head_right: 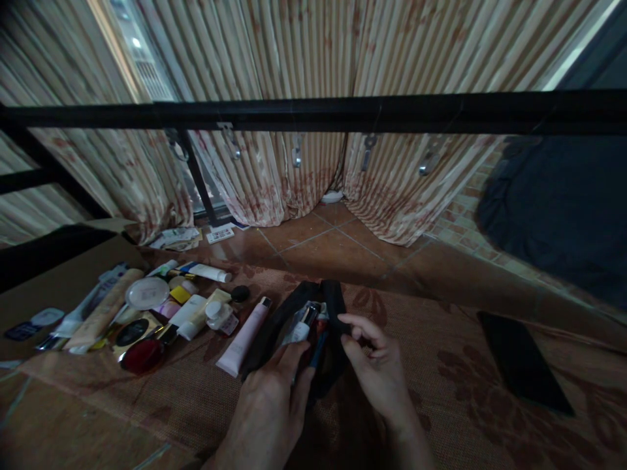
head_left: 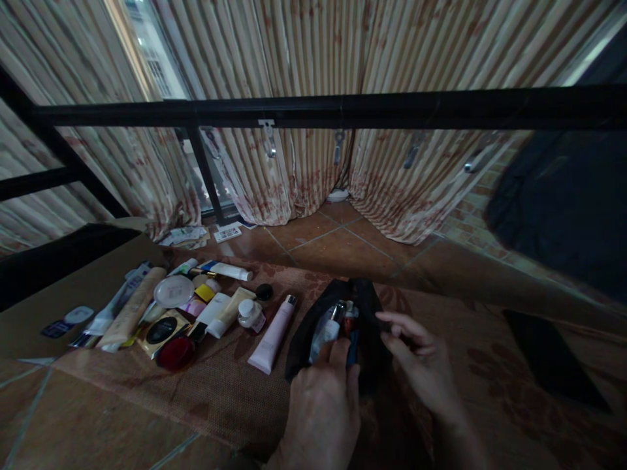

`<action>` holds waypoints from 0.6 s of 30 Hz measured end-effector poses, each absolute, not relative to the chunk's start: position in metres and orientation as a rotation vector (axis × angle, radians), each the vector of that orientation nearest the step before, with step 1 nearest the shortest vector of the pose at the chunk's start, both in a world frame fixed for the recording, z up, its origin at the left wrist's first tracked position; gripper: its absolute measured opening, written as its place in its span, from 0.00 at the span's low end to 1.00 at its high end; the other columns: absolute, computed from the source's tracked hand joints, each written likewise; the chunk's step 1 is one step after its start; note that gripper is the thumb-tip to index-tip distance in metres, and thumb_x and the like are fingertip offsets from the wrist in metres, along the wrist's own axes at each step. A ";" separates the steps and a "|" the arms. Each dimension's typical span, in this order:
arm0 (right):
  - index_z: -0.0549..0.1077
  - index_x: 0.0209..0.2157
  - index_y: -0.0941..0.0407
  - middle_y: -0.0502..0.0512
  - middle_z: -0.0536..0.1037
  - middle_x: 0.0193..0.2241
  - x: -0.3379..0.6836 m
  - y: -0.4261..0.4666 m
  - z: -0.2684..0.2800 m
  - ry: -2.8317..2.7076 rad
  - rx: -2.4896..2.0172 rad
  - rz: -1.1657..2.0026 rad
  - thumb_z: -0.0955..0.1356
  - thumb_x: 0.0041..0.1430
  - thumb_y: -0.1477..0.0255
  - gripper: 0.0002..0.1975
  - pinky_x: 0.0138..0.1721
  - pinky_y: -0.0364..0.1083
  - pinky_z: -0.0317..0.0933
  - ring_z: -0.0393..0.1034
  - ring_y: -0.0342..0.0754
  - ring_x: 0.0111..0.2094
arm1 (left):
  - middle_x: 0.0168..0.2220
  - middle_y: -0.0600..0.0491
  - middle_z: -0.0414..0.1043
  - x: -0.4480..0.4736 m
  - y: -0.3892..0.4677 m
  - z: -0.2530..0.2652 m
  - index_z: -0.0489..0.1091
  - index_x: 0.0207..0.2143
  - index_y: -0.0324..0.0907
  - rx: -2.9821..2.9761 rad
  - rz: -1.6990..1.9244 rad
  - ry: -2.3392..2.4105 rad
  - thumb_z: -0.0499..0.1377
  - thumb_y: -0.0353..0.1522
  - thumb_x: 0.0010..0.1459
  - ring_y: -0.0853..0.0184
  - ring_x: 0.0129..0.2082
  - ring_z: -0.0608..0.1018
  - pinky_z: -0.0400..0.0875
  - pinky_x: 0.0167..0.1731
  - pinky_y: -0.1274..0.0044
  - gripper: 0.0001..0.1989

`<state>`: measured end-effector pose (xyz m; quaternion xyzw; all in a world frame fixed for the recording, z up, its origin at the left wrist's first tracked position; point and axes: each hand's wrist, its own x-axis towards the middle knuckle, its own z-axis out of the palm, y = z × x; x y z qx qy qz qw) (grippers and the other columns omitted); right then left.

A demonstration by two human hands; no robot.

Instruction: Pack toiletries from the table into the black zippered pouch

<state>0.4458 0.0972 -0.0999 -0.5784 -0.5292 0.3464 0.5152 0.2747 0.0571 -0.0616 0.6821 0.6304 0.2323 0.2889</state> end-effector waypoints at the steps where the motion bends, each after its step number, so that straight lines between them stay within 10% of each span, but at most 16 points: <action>1: 0.80 0.40 0.52 0.46 0.63 0.23 0.446 0.097 -0.100 -1.277 -1.388 0.837 0.70 0.53 0.65 0.13 0.20 0.40 0.49 0.55 0.41 0.22 | 0.47 0.45 0.78 0.274 0.057 -0.060 0.72 0.52 0.48 1.820 0.627 1.691 0.52 0.31 0.61 0.56 0.38 0.82 0.70 0.36 0.71 0.18; 9: 0.80 0.39 0.51 0.46 0.64 0.24 0.447 0.098 -0.103 -1.268 -1.366 0.838 0.71 0.53 0.67 0.11 0.22 0.40 0.52 0.57 0.41 0.23 | 0.30 0.45 0.80 0.275 0.056 -0.052 0.75 0.38 0.46 1.929 0.429 1.651 0.49 0.34 0.65 0.55 0.30 0.81 0.66 0.28 0.72 0.15; 18: 0.81 0.40 0.50 0.46 0.65 0.24 0.449 0.097 -0.102 -1.251 -1.388 0.854 0.71 0.52 0.66 0.12 0.23 0.41 0.54 0.58 0.42 0.24 | 0.38 0.37 0.80 0.270 0.052 -0.047 0.75 0.47 0.38 1.944 0.428 1.462 0.46 0.48 0.65 0.45 0.40 0.80 0.70 0.40 0.62 0.28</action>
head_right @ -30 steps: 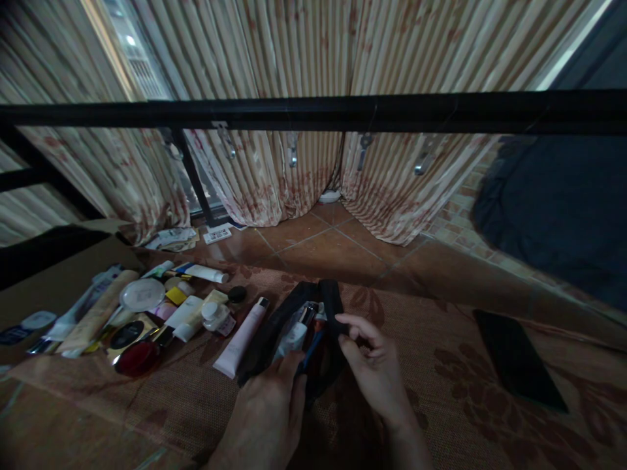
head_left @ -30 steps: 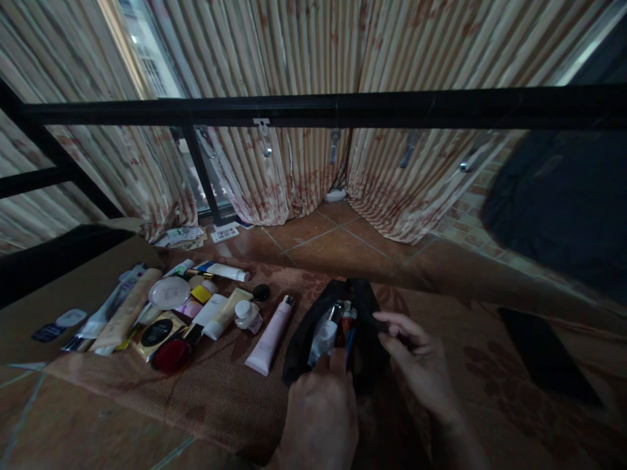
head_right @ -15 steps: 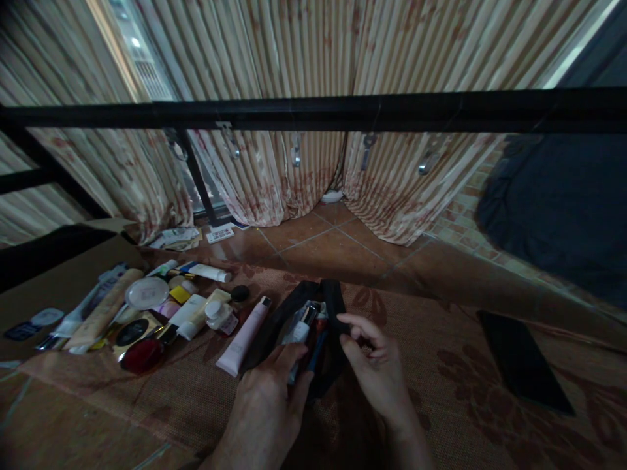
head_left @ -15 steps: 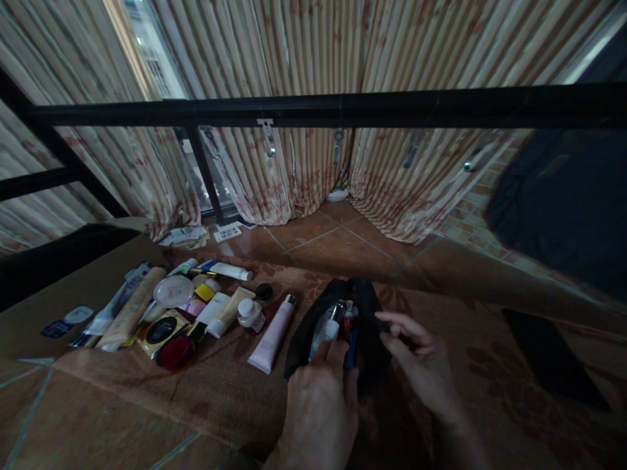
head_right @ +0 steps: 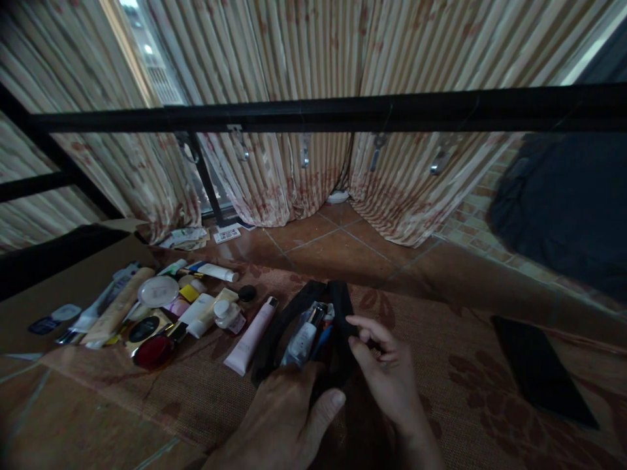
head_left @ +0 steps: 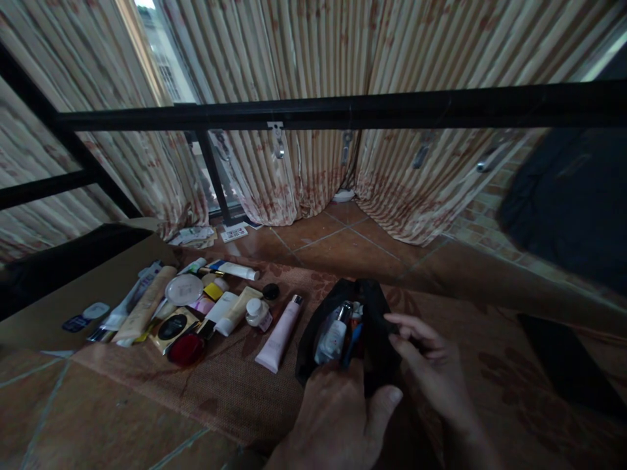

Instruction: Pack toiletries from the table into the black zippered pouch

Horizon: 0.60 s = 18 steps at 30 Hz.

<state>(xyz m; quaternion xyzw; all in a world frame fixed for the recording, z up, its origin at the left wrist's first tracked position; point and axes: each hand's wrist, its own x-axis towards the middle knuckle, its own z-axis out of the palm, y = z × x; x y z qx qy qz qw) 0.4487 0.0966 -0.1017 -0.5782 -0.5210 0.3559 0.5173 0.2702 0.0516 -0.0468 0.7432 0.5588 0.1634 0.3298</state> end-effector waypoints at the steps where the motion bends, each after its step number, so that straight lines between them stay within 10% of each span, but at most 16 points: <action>1: 0.81 0.40 0.50 0.46 0.65 0.24 0.449 0.097 -0.102 -1.252 -1.390 0.854 0.71 0.52 0.66 0.12 0.24 0.41 0.54 0.59 0.42 0.24 | 0.39 0.38 0.80 0.270 0.052 -0.048 0.74 0.49 0.38 1.908 0.447 1.453 0.46 0.48 0.66 0.46 0.41 0.80 0.70 0.41 0.62 0.28; 18: 0.81 0.39 0.51 0.46 0.65 0.24 0.447 0.096 -0.100 -1.219 -1.425 0.869 0.72 0.49 0.65 0.13 0.22 0.40 0.53 0.58 0.41 0.23 | 0.56 0.42 0.72 0.268 0.053 -0.050 0.67 0.59 0.42 1.594 0.423 1.243 0.46 0.51 0.65 0.52 0.58 0.72 0.63 0.57 0.62 0.30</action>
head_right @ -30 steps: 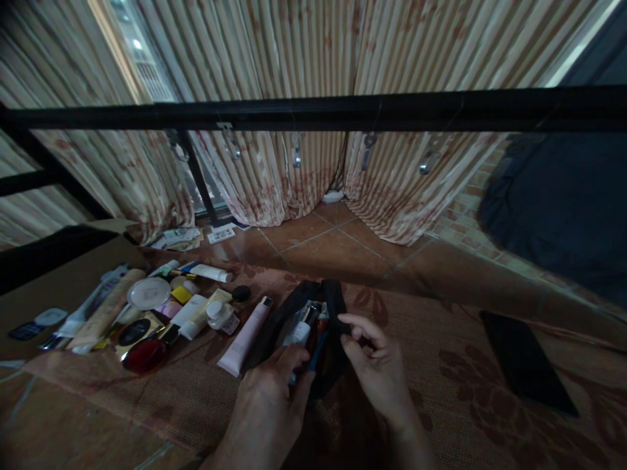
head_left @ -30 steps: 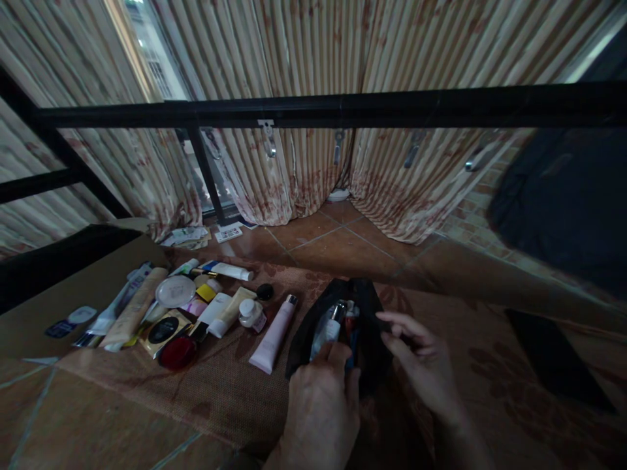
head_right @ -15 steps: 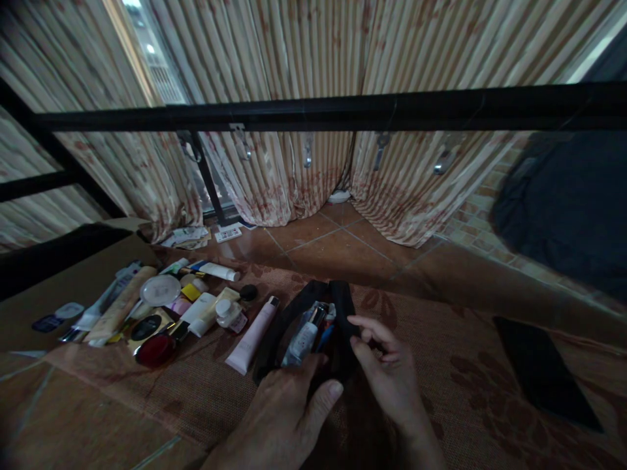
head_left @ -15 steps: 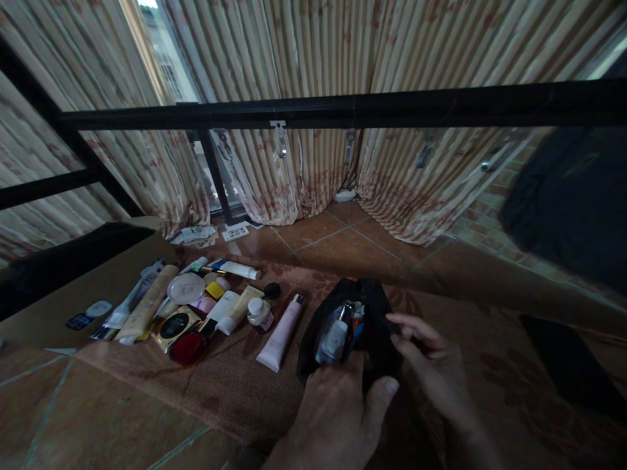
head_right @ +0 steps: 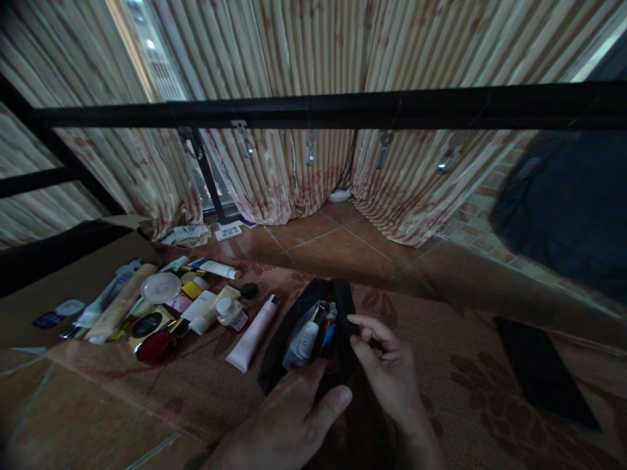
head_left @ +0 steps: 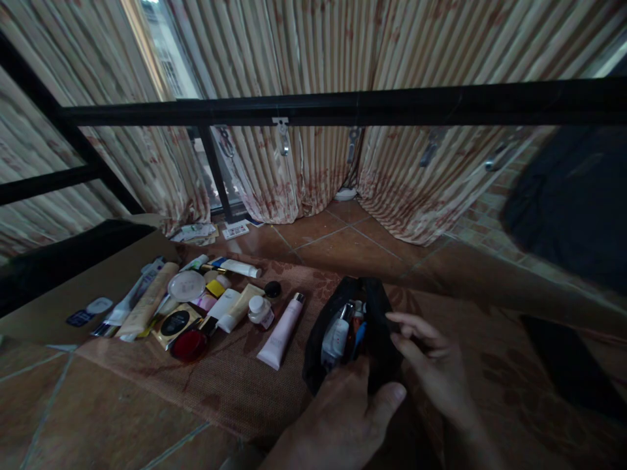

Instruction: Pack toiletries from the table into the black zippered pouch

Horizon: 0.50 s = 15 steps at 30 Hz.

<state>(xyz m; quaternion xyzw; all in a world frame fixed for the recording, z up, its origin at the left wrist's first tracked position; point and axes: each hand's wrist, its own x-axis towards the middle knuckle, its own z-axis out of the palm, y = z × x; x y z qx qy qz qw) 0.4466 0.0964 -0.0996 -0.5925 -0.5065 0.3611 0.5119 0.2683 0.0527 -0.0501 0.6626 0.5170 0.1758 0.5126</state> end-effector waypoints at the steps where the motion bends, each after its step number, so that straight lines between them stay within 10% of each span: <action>1: 0.81 0.39 0.51 0.46 0.65 0.24 0.446 0.096 -0.099 -1.219 -1.428 0.865 0.72 0.49 0.65 0.13 0.22 0.40 0.53 0.58 0.41 0.23 | 0.57 0.43 0.72 0.269 0.053 -0.050 0.67 0.59 0.42 1.577 0.432 1.244 0.46 0.51 0.65 0.53 0.58 0.72 0.63 0.57 0.63 0.31; 15: 0.81 0.40 0.52 0.46 0.66 0.24 0.446 0.098 -0.099 -1.253 -1.407 0.853 0.71 0.51 0.66 0.14 0.23 0.40 0.54 0.58 0.41 0.23 | 0.40 0.46 0.78 0.274 0.076 -0.066 0.73 0.39 0.42 1.474 0.464 1.270 0.41 0.57 0.63 0.56 0.42 0.78 0.66 0.38 0.70 0.33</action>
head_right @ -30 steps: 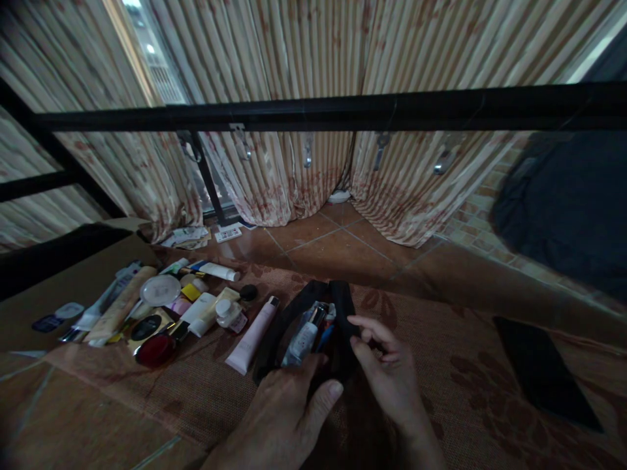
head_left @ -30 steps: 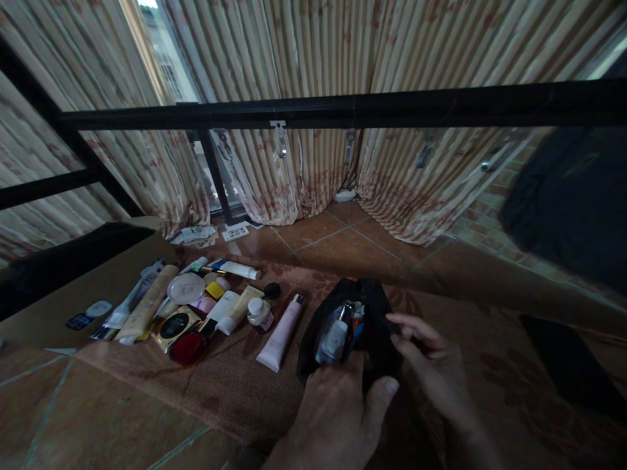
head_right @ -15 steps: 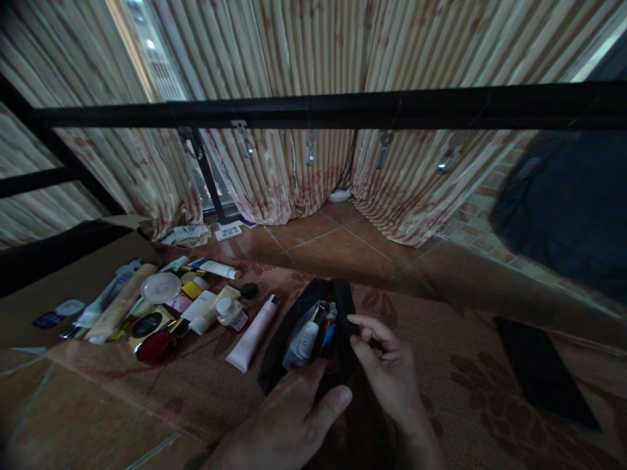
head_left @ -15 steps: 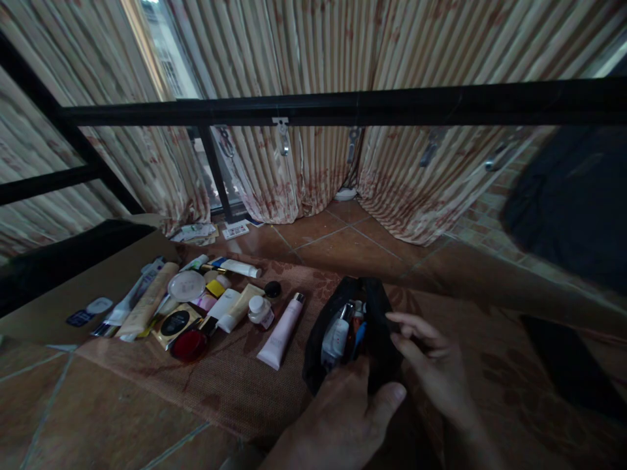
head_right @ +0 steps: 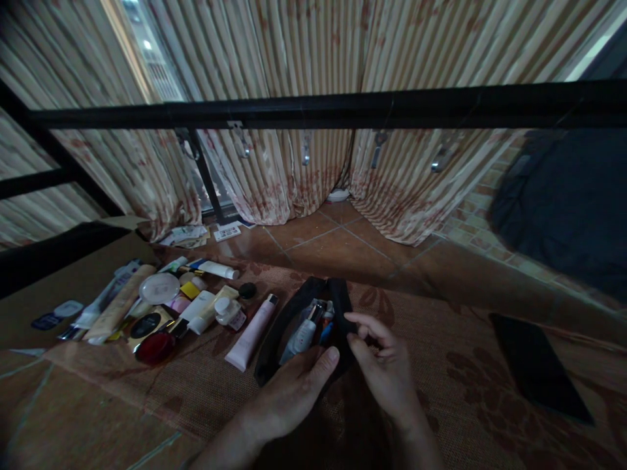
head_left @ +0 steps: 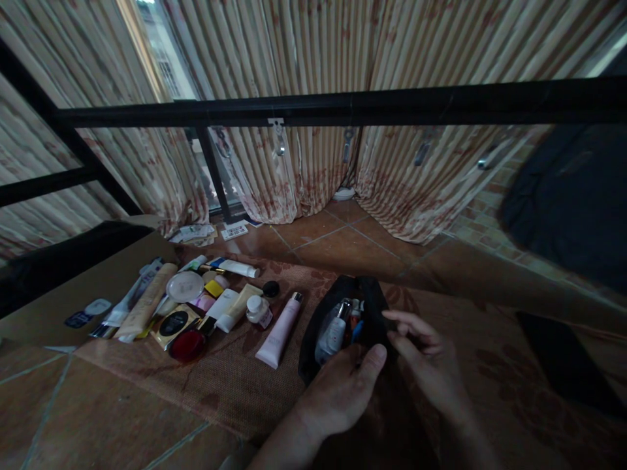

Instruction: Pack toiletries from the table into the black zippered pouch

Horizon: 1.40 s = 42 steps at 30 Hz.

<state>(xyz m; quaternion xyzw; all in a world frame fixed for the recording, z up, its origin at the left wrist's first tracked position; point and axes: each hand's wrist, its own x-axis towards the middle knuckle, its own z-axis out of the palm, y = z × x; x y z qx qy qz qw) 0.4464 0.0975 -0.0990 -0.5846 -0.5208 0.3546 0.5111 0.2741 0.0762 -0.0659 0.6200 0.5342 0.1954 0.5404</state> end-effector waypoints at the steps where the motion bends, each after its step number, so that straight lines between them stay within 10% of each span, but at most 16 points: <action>1: 0.81 0.40 0.52 0.46 0.66 0.24 0.447 0.097 -0.099 -1.253 -1.407 0.855 0.71 0.51 0.66 0.14 0.23 0.40 0.54 0.58 0.41 0.23 | 0.40 0.46 0.78 0.274 0.077 -0.066 0.72 0.38 0.42 1.474 0.462 1.270 0.41 0.57 0.63 0.57 0.41 0.78 0.66 0.37 0.70 0.33; 19: 0.81 0.41 0.52 0.48 0.72 0.26 0.451 0.096 -0.101 -1.236 -1.469 0.860 0.73 0.49 0.61 0.17 0.23 0.39 0.59 0.67 0.43 0.25 | 0.50 0.44 0.76 0.282 0.057 -0.050 0.71 0.54 0.41 1.569 0.703 1.358 0.49 0.49 0.65 0.54 0.51 0.76 0.68 0.52 0.64 0.27; 27: 0.82 0.39 0.51 0.52 0.79 0.30 0.454 0.097 -0.102 -1.265 -1.524 0.798 0.74 0.44 0.55 0.21 0.22 0.40 0.64 0.73 0.48 0.28 | 0.36 0.51 0.80 0.259 0.064 -0.025 0.76 0.44 0.43 1.323 1.149 1.200 0.57 0.41 0.62 0.67 0.31 0.78 0.71 0.30 0.78 0.15; 33: 0.82 0.37 0.52 0.54 0.81 0.29 0.445 0.098 -0.100 -1.280 -1.596 0.712 0.73 0.42 0.50 0.25 0.19 0.41 0.64 0.74 0.50 0.26 | 0.32 0.49 0.77 0.210 0.134 -0.022 0.74 0.37 0.37 1.109 1.630 1.367 0.60 0.32 0.56 0.67 0.32 0.78 0.70 0.32 0.78 0.08; 42: 0.80 0.42 0.49 0.53 0.82 0.45 0.456 0.104 -0.124 -1.224 -1.572 0.766 0.72 0.45 0.49 0.25 0.43 0.49 0.71 0.75 0.60 0.47 | 0.42 0.44 0.79 0.088 0.137 -0.065 0.74 0.45 0.37 1.153 1.530 2.106 0.59 0.34 0.57 0.61 0.41 0.81 0.73 0.43 0.72 0.15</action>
